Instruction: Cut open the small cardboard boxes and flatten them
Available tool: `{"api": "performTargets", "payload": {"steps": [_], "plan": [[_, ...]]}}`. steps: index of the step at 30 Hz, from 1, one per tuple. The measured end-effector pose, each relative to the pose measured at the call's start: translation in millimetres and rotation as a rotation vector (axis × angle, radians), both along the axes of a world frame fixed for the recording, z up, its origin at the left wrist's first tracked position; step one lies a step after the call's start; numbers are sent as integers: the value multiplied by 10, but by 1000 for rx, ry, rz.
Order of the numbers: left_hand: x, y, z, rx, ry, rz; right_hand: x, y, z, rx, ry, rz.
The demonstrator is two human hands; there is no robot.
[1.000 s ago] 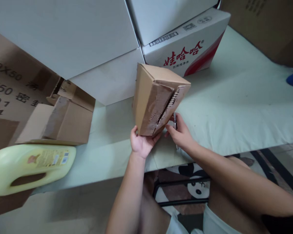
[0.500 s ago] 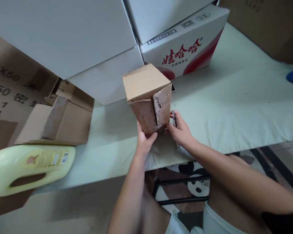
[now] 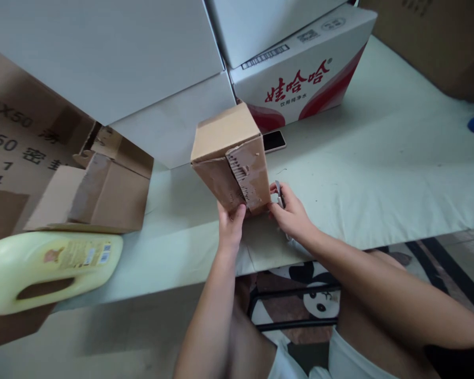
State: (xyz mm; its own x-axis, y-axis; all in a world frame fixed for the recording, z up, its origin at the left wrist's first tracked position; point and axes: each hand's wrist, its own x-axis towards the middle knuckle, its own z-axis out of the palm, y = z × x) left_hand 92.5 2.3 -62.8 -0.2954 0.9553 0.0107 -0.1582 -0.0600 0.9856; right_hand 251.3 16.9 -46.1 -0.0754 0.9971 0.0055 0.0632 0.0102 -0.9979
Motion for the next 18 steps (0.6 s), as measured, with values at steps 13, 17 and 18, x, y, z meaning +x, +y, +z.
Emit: {"api": "performTargets", "payload": {"steps": [13, 17, 18], "plan": [[8, -15, 34, -23, -17, -31, 9, -4, -28, 9, -60, -12], [-17, -18, -1, -14, 0, -58, 7, -5, -29, -1, -94, -11], [-23, -20, -7, -14, 3, -59, 5, -4, -33, 0, -97, -12]]}}
